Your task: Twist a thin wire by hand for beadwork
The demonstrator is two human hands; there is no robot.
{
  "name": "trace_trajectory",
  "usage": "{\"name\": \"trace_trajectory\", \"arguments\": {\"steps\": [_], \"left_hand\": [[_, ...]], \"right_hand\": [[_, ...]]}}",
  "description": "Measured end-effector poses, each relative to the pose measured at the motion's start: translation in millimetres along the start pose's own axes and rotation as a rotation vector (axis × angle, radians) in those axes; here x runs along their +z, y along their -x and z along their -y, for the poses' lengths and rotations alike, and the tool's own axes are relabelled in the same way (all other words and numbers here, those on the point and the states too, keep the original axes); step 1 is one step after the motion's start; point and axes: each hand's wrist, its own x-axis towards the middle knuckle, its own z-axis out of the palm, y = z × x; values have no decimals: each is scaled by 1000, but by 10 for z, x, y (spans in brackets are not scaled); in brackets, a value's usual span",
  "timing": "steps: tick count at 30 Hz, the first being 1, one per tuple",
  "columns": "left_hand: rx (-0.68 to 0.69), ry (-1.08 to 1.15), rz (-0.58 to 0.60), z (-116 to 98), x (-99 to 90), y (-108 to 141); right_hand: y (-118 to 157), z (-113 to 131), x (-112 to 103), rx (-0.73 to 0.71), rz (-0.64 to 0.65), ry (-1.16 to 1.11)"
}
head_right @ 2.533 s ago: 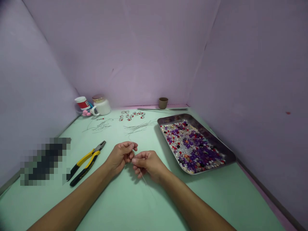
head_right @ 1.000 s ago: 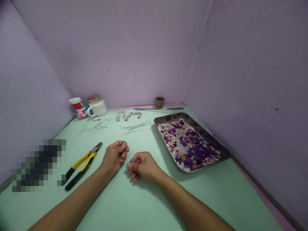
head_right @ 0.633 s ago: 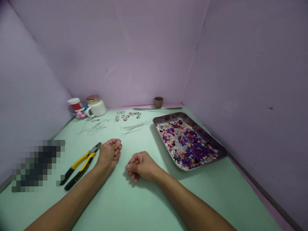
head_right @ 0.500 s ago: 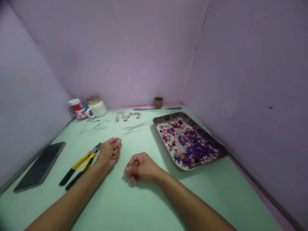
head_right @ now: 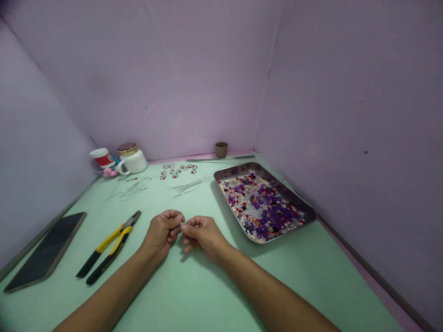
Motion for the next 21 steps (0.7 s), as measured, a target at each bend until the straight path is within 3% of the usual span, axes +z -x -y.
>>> {"name": "trace_trajectory", "arguments": {"steps": [16,21], "left_hand": [[97,22,-117,-60,6,-12],[162,65,-232,-160,-129,-130]], "right_hand": [[6,50,33,47,-50,41],[15,51,17,55,-79,10]]}}
